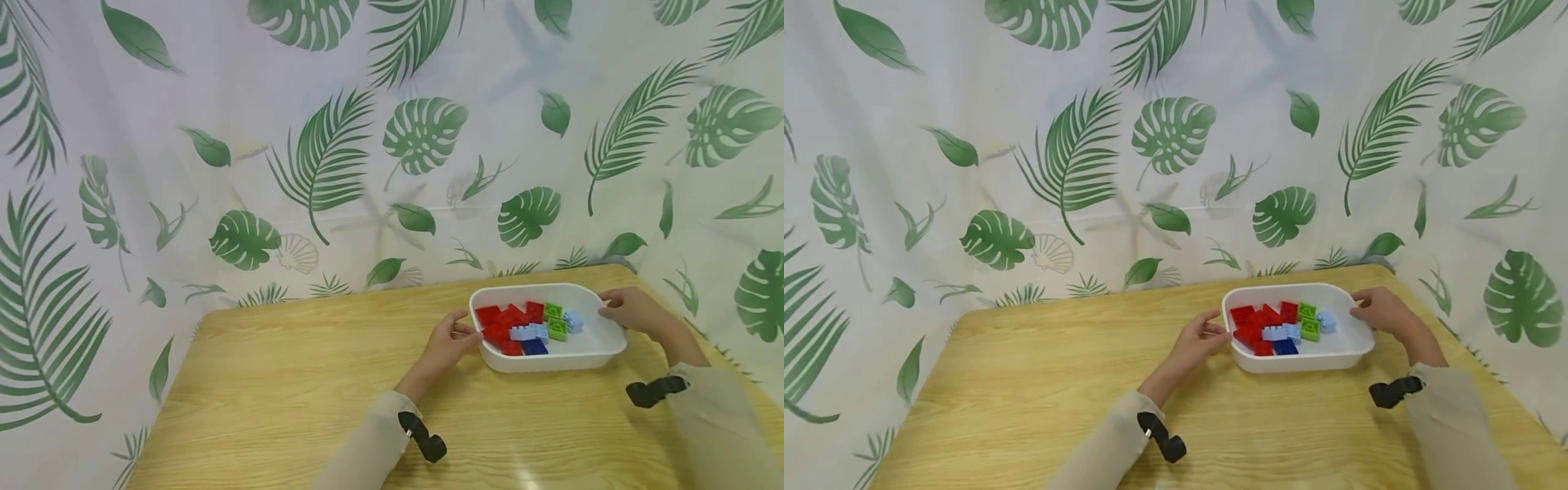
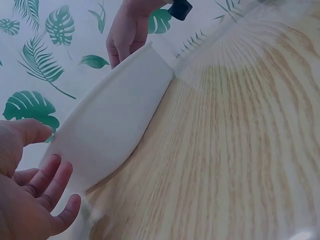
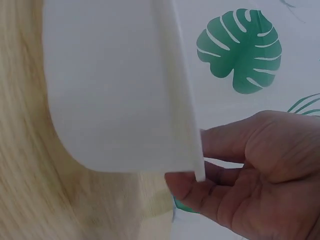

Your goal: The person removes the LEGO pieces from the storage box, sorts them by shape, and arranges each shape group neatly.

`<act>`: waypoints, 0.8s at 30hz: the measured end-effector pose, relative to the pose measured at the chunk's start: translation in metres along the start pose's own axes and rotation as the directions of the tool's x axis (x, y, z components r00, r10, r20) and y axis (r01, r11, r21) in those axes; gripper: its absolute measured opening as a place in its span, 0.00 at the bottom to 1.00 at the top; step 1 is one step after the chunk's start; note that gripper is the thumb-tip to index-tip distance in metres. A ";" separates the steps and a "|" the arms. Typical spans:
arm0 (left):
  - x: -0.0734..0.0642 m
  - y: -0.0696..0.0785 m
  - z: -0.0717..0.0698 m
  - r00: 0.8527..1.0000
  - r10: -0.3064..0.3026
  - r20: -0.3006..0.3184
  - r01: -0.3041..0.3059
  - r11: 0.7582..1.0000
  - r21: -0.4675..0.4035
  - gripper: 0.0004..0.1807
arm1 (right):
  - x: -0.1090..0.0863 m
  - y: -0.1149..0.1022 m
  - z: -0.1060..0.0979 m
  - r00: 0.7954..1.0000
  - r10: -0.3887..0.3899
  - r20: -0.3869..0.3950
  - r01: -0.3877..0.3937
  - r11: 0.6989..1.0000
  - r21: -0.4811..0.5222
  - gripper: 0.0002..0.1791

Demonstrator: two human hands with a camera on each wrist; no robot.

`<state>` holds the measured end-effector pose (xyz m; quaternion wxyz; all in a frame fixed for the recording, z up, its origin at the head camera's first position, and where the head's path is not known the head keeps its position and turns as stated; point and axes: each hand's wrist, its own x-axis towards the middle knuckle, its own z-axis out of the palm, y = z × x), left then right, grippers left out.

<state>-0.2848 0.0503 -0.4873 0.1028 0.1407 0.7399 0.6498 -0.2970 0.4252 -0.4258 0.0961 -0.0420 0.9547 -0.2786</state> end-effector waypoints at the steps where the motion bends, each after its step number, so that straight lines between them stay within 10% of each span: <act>1: 0.000 0.000 0.000 1.000 0.005 -0.002 -0.005 1.000 0.000 0.31 | 0.001 -0.001 0.001 1.000 -0.002 -0.009 0.002 1.000 0.007 0.27; 9: -0.003 0.002 -0.016 0.999 -0.012 -0.043 0.012 1.000 -0.017 0.30 | 0.013 -0.021 0.010 0.997 -0.071 -0.029 0.072 0.996 0.048 0.23; 24: -0.017 -0.002 -0.091 0.998 -0.009 -0.063 0.014 0.997 0.074 0.30 | 0.046 -0.065 0.050 0.994 -0.084 -0.066 0.098 0.966 0.238 0.23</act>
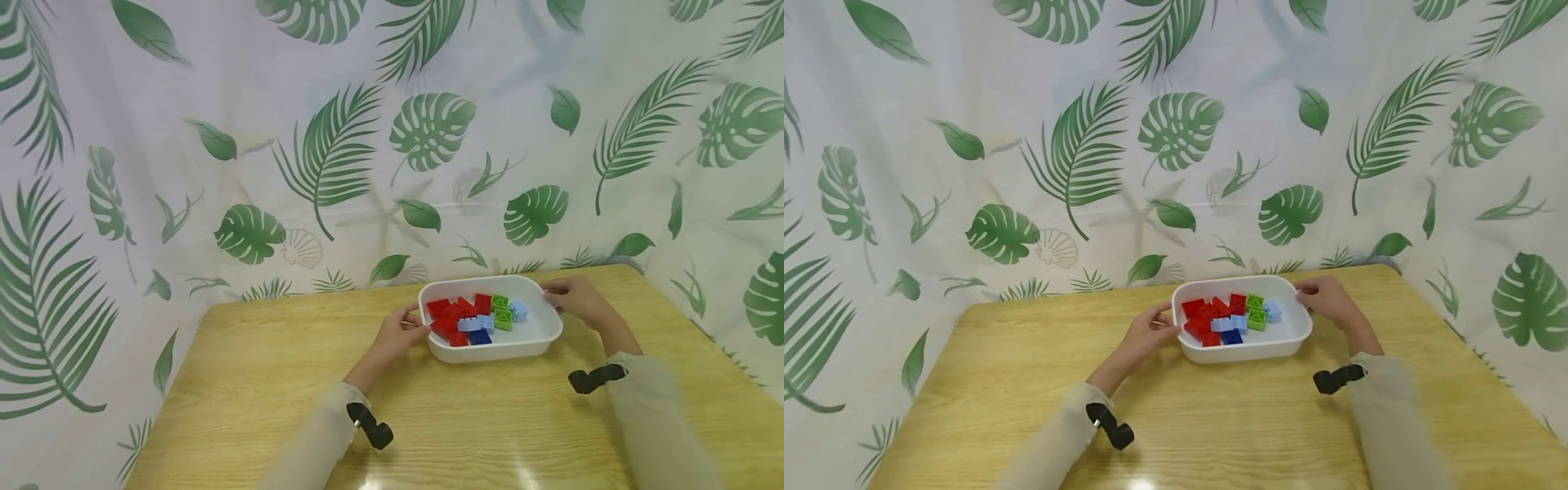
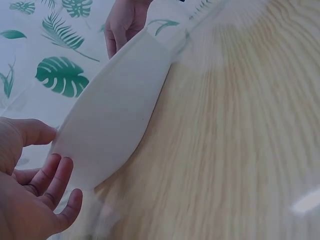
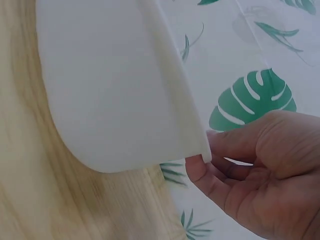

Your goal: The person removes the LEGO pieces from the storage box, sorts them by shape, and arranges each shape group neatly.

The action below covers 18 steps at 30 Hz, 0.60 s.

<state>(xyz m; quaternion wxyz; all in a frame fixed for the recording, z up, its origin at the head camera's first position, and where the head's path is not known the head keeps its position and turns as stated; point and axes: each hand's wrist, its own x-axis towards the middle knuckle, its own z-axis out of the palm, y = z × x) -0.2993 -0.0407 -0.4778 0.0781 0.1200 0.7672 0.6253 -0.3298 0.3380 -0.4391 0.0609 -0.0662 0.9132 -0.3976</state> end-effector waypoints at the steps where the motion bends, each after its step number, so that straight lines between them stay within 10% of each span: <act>1: 0.000 -0.001 -0.005 1.000 -0.004 -0.004 0.004 1.000 0.010 0.31 | 0.001 -0.003 0.003 1.000 -0.001 -0.002 0.001 1.000 0.014 0.23; 18: -0.004 -0.009 -0.061 0.994 -0.064 -0.089 0.069 0.996 0.057 0.29 | 0.020 -0.036 0.052 0.997 0.012 -0.080 0.006 0.977 0.215 0.22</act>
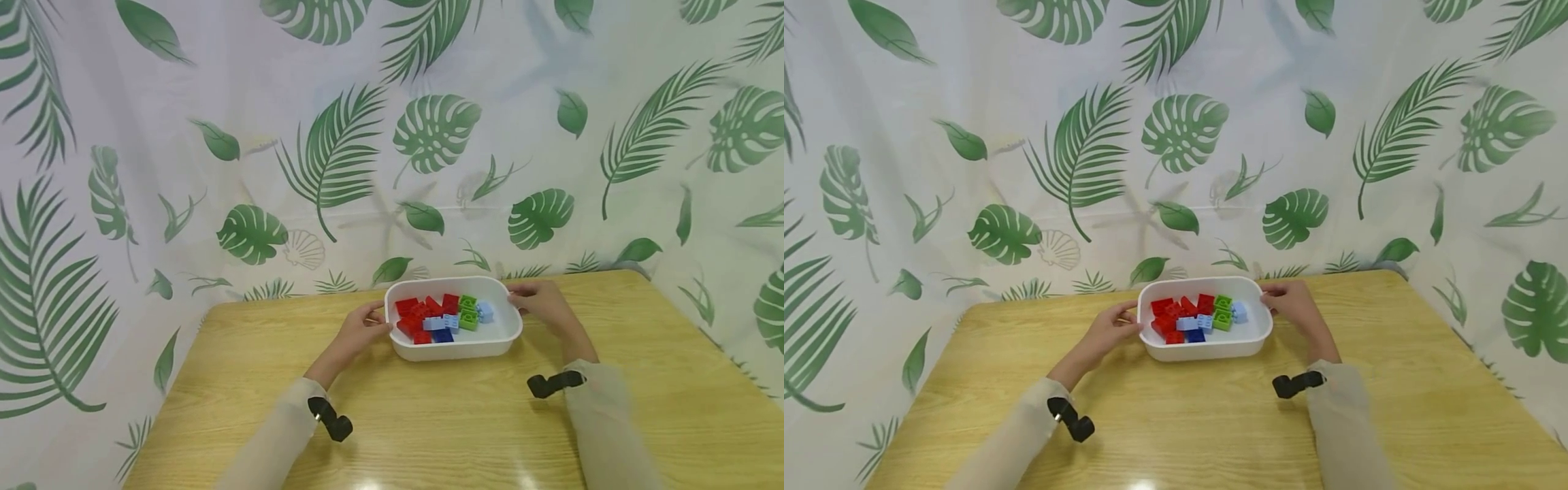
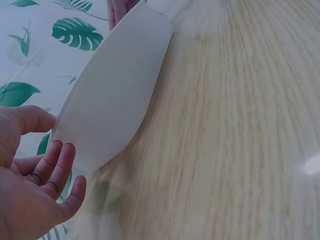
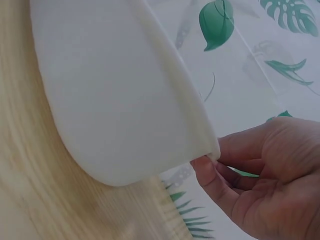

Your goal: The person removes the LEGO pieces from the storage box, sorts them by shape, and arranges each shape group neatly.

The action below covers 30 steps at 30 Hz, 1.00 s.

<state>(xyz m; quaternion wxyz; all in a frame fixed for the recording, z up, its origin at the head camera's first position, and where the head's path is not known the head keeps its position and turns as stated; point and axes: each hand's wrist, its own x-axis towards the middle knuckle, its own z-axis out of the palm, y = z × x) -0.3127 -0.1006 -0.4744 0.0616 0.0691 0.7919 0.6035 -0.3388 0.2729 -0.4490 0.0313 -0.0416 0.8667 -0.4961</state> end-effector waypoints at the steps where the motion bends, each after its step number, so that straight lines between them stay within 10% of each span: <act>1: 0.000 -0.001 -0.001 1.000 -0.001 -0.004 0.001 1.000 0.003 0.29 | 0.000 -0.002 0.001 1.000 0.004 -0.001 -0.004 1.000 0.006 0.21; 14: -0.003 -0.002 -0.007 0.999 0.008 -0.040 -0.008 1.000 -0.001 0.29 | 0.007 -0.007 0.005 1.000 -0.007 -0.003 0.007 1.000 0.005 0.20; 20: -0.002 0.008 -0.005 0.988 0.113 -0.102 -0.093 0.978 0.185 0.30 | 0.006 -0.006 0.005 1.000 -0.003 -0.004 0.003 1.000 0.015 0.21; 24: 0.001 0.018 0.002 0.968 0.234 -0.095 -0.170 0.883 0.438 0.27 | 0.006 -0.005 0.006 1.000 0.005 -0.006 -0.005 1.000 0.021 0.21; 30: 0.010 0.031 0.019 0.925 0.369 0.094 -0.306 0.572 0.761 0.20 | 0.006 -0.002 0.006 0.999 0.031 -0.010 -0.031 0.999 0.029 0.21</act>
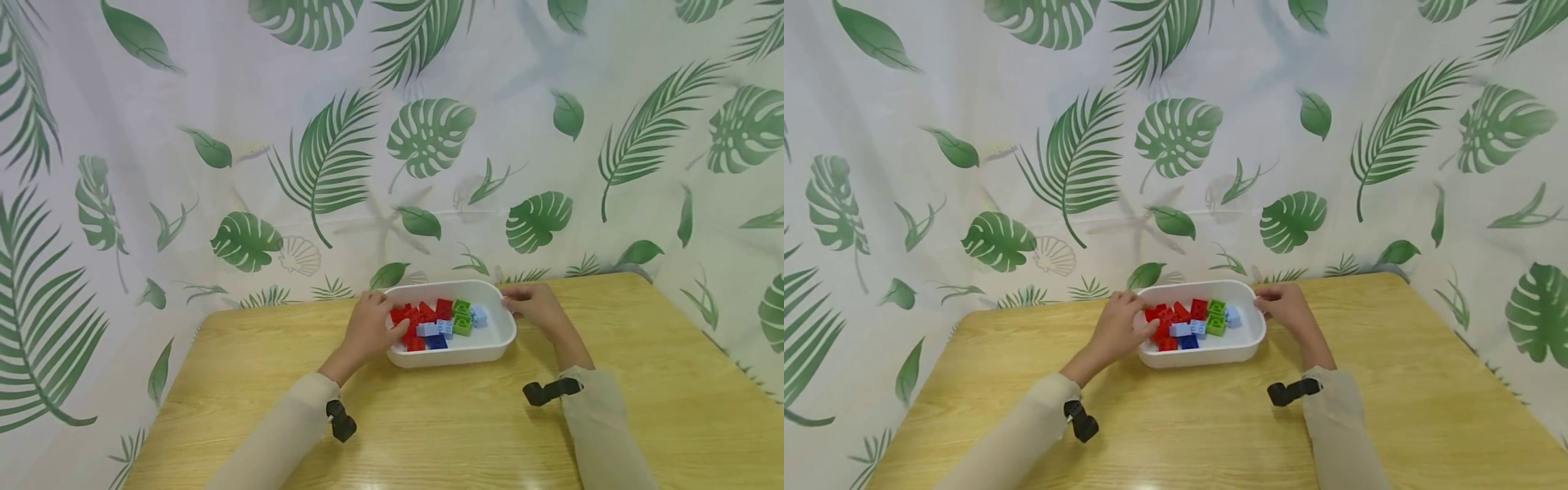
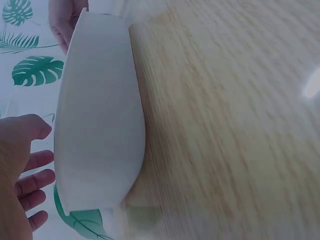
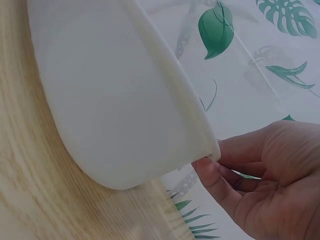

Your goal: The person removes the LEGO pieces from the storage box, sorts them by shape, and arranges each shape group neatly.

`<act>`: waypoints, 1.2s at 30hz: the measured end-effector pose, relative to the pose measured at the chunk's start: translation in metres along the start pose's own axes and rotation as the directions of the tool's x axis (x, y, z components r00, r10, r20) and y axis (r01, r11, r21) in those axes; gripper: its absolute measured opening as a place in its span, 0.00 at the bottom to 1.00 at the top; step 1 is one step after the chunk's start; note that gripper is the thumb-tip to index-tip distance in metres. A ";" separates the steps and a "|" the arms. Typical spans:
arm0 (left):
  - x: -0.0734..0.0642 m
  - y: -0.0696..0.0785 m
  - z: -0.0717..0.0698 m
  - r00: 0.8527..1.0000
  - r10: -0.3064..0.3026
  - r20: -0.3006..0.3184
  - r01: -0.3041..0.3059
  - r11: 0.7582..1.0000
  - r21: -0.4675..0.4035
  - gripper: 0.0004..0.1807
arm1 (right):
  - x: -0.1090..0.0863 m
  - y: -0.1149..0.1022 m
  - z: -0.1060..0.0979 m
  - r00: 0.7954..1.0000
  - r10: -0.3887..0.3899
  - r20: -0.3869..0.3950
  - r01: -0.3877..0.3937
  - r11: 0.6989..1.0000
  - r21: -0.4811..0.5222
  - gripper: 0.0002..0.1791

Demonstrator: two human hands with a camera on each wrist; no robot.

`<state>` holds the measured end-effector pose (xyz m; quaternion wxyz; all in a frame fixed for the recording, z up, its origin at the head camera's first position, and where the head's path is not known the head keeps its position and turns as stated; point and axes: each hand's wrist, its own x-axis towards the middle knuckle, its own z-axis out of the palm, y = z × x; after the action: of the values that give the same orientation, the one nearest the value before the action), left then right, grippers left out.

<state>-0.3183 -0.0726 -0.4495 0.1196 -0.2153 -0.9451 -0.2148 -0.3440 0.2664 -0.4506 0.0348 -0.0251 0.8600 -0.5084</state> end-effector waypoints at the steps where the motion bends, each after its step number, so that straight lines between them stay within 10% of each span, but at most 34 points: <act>1: 0.002 0.002 0.001 0.999 0.031 0.010 -0.032 0.999 0.042 0.19 | 0.000 0.000 0.000 1.000 0.003 -0.001 -0.003 1.000 0.002 0.21; 20: 0.028 0.019 0.022 0.975 0.046 0.217 -0.104 0.960 0.262 0.19 | 0.000 0.000 0.001 1.000 0.004 -0.003 -0.004 1.000 -0.009 0.21; 36: 0.032 0.023 0.016 0.957 0.032 0.290 -0.087 0.980 0.181 0.16 | -0.001 -0.002 0.003 1.000 0.010 -0.002 -0.010 1.000 -0.004 0.21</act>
<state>-0.3379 -0.0353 -0.4448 0.0086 -0.2599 -0.9618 -0.0857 -0.3424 0.2634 -0.4503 0.0362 -0.0205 0.8613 -0.5064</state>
